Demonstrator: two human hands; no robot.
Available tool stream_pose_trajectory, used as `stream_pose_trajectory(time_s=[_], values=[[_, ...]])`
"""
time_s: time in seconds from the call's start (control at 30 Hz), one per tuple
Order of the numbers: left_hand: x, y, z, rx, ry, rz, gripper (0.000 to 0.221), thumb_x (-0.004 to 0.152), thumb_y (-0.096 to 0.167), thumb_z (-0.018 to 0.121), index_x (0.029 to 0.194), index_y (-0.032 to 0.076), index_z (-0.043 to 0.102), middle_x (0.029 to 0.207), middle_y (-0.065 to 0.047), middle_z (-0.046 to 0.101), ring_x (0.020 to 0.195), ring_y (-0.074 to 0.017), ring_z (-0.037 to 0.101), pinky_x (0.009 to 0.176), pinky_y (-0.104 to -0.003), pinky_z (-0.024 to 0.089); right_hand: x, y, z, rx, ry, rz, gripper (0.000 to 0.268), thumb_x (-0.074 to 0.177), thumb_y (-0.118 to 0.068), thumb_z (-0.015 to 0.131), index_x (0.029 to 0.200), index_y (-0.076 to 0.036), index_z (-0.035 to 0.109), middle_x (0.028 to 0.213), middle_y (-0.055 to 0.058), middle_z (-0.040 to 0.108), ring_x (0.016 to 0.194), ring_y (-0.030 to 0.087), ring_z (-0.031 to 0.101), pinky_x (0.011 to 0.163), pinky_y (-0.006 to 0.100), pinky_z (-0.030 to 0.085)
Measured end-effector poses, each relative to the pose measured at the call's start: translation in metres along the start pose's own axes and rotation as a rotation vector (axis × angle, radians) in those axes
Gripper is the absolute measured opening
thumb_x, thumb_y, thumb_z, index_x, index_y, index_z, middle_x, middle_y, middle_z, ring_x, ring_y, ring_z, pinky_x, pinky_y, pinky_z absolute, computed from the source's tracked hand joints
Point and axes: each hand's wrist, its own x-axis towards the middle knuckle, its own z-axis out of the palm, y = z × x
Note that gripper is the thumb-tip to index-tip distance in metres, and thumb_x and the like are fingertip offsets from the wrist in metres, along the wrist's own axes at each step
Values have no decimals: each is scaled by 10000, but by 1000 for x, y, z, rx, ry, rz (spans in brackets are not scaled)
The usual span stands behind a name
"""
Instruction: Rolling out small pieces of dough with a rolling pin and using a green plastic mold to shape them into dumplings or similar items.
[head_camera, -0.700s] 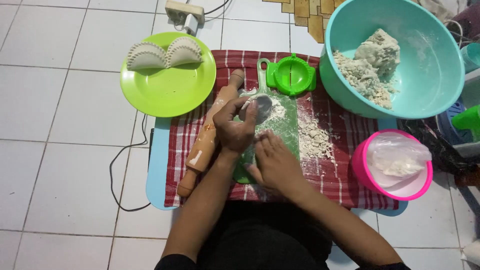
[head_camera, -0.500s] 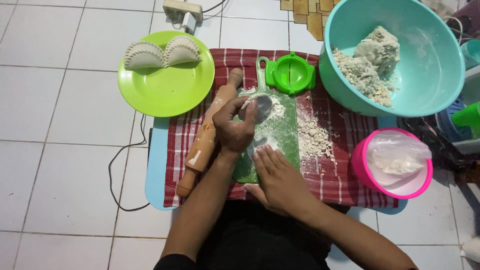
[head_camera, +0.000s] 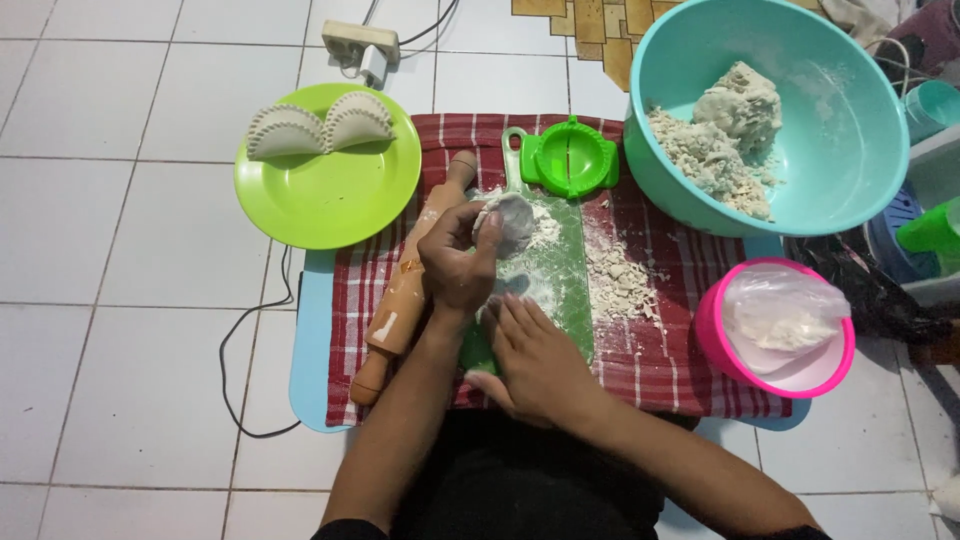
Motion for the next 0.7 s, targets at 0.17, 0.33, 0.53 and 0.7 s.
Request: stream_pose_trajectory(time_s=[0.17, 0.33, 0.53, 0.7], values=[[1, 7, 0, 51, -41, -83, 219, 959, 259, 735, 929, 48, 784, 739, -156, 751, 676, -187, 725, 607, -352, 588, -18, 22, -25, 23, -236, 124, 835, 1038, -637, 331, 1475, 64, 455, 1486, 351, 461, 1432, 472, 403, 1218, 563, 232], [3, 0, 4, 81, -93, -33, 225, 948, 261, 768, 868, 51, 782, 668, -148, 728, 631, -134, 682, 563, -330, 562, 6, 48, 7, -85, -147, 163, 761, 1033, -579, 418, 1345, 99, 568, 1431, 362, 532, 1410, 477, 466, 1216, 556, 280], [5, 8, 5, 88, -86, -15, 187, 937, 221, 795, 873, 45, 802, 666, -162, 724, 642, -116, 683, 563, -303, 558, 2, 16, -13, 27, 55, -52, 751, 1046, -558, 384, 1392, 87, 553, 1253, 353, 641, 1225, 477, 617, 1116, 544, 385], [-4, 39, 4, -78, -138, -198, 168, 943, 179, 767, 908, 15, 781, 673, -83, 684, 694, -97, 577, 603, -314, 549, -13, 62, -41, 498, -43, 610, 467, 987, -457, 542, 1324, -168, 687, 1111, 272, 725, 1130, 447, 684, 1032, 559, 498]])
